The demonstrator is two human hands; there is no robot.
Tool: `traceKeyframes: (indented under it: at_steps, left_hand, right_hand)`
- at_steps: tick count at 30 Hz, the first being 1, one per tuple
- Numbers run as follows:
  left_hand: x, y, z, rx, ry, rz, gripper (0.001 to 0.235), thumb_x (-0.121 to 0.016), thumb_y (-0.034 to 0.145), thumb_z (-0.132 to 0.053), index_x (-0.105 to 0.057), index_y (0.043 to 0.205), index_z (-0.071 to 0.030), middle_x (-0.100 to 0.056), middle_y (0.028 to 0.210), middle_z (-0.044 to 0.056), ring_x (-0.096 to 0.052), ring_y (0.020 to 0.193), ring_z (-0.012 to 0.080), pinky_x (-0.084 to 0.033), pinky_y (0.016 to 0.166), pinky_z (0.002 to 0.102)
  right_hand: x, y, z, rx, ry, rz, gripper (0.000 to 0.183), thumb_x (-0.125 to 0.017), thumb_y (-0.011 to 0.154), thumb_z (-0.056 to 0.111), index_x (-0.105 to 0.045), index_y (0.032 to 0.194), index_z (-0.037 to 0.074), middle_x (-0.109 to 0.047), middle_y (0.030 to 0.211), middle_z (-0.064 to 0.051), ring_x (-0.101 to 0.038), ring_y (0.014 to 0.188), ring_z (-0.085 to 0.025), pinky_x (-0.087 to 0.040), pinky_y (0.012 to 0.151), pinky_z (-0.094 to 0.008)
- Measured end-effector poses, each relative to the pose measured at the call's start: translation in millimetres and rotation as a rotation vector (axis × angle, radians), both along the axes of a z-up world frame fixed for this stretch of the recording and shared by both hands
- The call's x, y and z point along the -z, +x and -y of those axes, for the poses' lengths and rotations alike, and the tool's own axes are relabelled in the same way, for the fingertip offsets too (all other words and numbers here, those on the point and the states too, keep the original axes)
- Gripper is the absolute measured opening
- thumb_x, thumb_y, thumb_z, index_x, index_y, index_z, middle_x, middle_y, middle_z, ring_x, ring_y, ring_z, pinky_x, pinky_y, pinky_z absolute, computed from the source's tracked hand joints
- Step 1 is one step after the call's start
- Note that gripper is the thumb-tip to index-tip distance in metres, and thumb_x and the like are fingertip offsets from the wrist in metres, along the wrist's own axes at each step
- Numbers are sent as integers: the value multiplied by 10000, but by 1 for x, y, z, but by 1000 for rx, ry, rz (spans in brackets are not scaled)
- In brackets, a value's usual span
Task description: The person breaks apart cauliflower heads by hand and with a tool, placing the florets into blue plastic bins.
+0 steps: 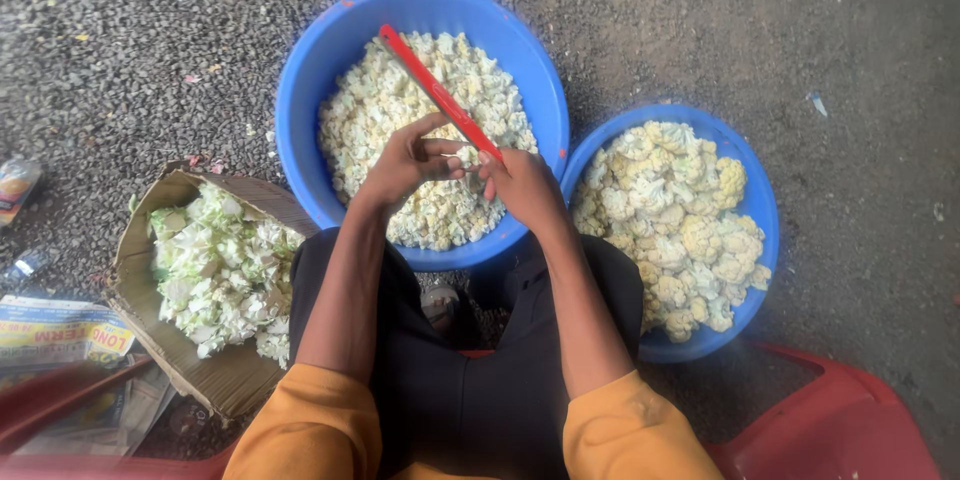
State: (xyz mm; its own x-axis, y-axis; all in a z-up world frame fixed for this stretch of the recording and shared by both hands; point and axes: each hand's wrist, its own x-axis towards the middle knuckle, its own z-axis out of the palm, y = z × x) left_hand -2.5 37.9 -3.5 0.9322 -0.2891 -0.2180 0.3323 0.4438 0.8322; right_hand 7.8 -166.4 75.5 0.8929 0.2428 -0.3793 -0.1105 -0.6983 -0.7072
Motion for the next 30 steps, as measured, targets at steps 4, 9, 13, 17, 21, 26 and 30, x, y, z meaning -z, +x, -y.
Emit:
traceKeyframes:
  at_steps: [4,9,13,17,21,26,30]
  left_hand:
    - [-2,0,2,16,21,-1,676,-633,851,186,-464,1480,5,-734,1060,127,-731,919,216,-620,861,374]
    - [-21,-3,2,35,46,-17,742,-649,819,192,-474,1506,-26,-715,1063,155,-743,956,235,-635,885,392]
    - [-29,-7,-10,121,204,11,720,-649,816,109,-494,1488,-99,-764,1176,143,-768,998,231,-634,882,360]
    - [21,-8,-25,48,751,-19,417,-722,919,-92,-658,1331,-83,-771,1174,126,-767,1016,215,-619,920,340]
    - [104,4,-15,-45,1082,-67,480,-747,912,-314,-652,1303,-52,-752,1083,175,-738,952,290,-579,876,422]
    - [164,14,46,-162,1251,-23,370,-730,897,-252,-720,1177,-10,-737,1038,224,-719,984,377,-569,888,460]
    - [156,10,48,-230,1163,-186,359,-773,774,-217,-727,1056,1,-742,925,211,-714,870,357,-562,800,442]
  right_hand:
    - [-8,-1,-3,-14,-44,28,365,-517,1043,328,-713,931,41,-680,625,-56,-652,563,-164,-485,546,-351]
    - [-3,0,0,27,-123,7,340,-526,1033,330,-729,956,68,-694,648,-36,-658,572,-169,-482,550,-347]
    - [3,8,11,76,-140,29,368,-527,1041,354,-720,930,62,-703,640,-30,-655,565,-155,-492,578,-317]
    - [8,8,13,109,-61,73,388,-533,1036,360,-719,913,44,-690,622,-48,-620,536,-168,-474,549,-336]
    - [17,5,9,99,-5,55,379,-544,1034,348,-709,906,32,-692,625,-53,-640,553,-140,-488,556,-319]
    - [44,1,1,82,-88,-94,290,-537,1014,296,-649,1102,43,-711,710,-106,-677,587,-225,-524,564,-387]
    - [69,-9,5,-20,-144,41,248,-559,989,225,-645,1054,1,-728,775,-192,-741,740,-339,-559,690,-455]
